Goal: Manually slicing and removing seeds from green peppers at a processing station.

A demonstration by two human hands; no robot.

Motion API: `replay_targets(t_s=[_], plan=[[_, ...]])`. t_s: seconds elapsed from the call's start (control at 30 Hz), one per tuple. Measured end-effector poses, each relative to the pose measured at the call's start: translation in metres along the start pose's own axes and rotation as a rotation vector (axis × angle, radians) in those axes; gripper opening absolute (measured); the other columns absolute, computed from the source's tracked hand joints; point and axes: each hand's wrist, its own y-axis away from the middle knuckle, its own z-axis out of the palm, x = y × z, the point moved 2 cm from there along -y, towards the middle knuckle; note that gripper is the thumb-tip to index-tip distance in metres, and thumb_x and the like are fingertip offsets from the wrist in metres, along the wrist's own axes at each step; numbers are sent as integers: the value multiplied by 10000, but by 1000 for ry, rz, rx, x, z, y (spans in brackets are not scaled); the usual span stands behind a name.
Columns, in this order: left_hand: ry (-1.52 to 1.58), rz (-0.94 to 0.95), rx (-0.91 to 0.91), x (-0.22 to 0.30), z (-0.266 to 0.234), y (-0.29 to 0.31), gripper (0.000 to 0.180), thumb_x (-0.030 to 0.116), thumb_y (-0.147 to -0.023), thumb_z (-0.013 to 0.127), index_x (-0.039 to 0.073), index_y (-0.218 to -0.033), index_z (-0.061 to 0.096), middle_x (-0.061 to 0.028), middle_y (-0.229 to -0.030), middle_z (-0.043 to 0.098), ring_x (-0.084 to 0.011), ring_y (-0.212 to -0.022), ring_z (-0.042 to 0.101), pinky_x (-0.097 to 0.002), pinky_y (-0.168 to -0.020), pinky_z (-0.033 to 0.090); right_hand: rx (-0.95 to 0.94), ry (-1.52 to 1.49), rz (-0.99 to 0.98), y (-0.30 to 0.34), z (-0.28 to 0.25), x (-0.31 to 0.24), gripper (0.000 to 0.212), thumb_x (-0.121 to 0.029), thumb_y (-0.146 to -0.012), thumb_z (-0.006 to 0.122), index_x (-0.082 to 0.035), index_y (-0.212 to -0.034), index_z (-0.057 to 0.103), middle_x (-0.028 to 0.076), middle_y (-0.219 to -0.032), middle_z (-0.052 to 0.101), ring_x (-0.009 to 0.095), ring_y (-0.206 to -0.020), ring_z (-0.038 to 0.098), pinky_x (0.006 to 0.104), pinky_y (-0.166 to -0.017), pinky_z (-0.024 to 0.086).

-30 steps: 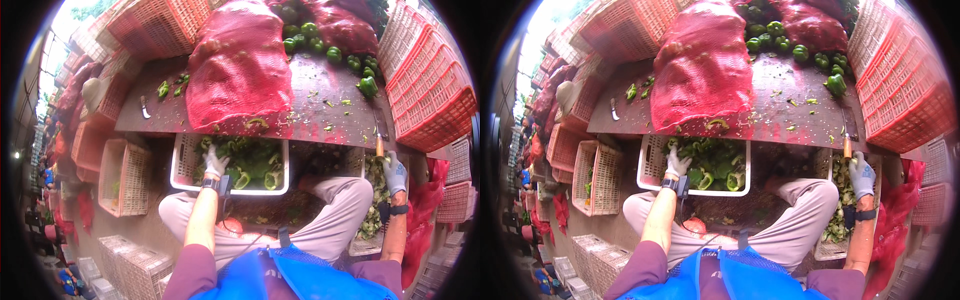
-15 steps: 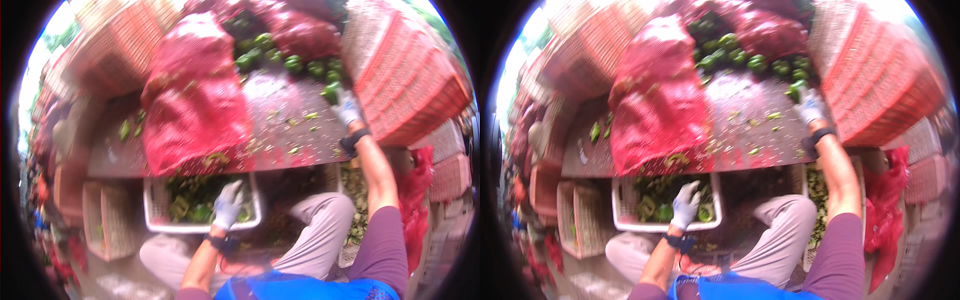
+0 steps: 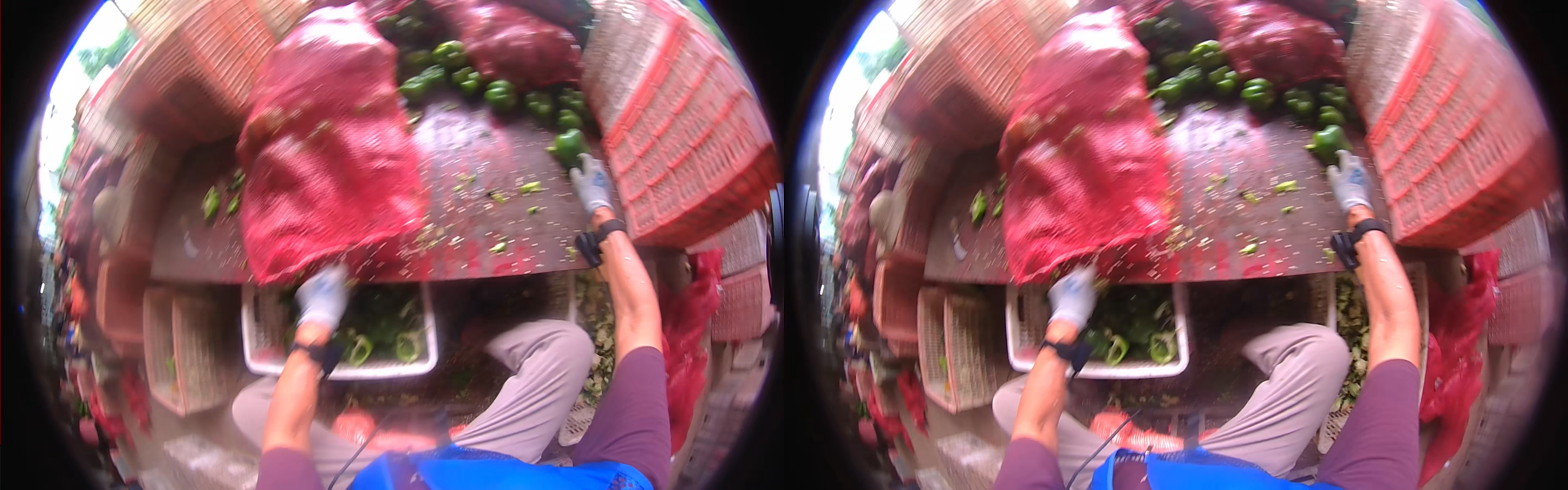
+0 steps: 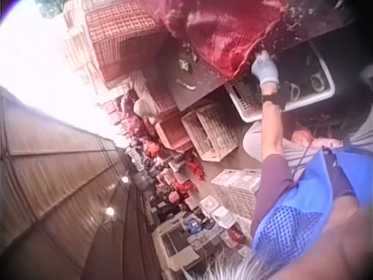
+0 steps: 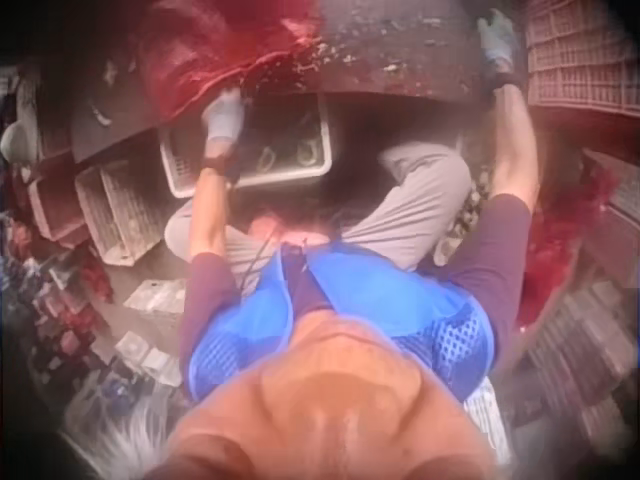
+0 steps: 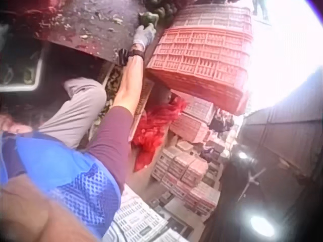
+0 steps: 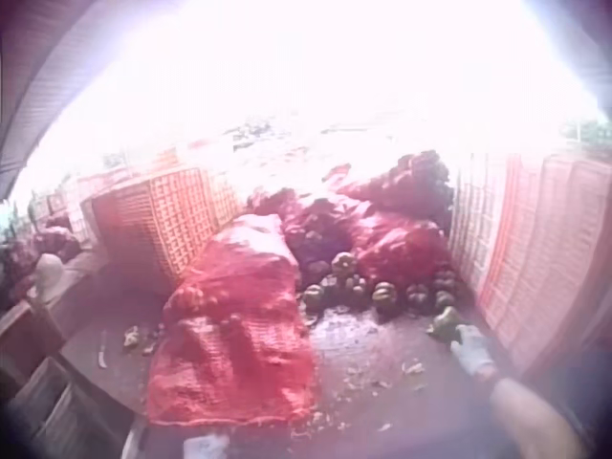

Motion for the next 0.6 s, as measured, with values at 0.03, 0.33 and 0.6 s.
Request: replay_targets(t_s=[0.03, 0.33, 0.6], plan=[[1, -20, -27, -4, 5, 3, 185, 236, -924, 633, 123, -1049, 709, -154, -1019, 721, -357, -890, 727, -492, -766, 578, 35, 12, 39, -3, -4, 6, 689, -370, -853, 701, -166, -1475, 487, 216, -1421, 538, 420, -1293, 557, 523, -1067, 471], [78, -131, -202, -25, 14, 78, 290, 337, -929, 667, 111, -1099, 733, -158, -1054, 745, -358, -982, 718, -469, -855, 559, -170, -122, 104, -62, 12, 2, 1132, -463, -663, 874, -301, -1616, 285, 205, -1556, 398, 469, -1428, 427, 521, -1170, 399], [890, -99, -300, 54, -14, 103, 438, 291, -953, 693, 96, -1336, 610, -105, -1102, 741, -219, -924, 673, -355, -805, 549, -468, -540, 55, -41, -7, -21, 949, -339, -716, 890, -216, -1514, 391, 177, -1247, 634, 336, -1152, 658, 458, -967, 551]])
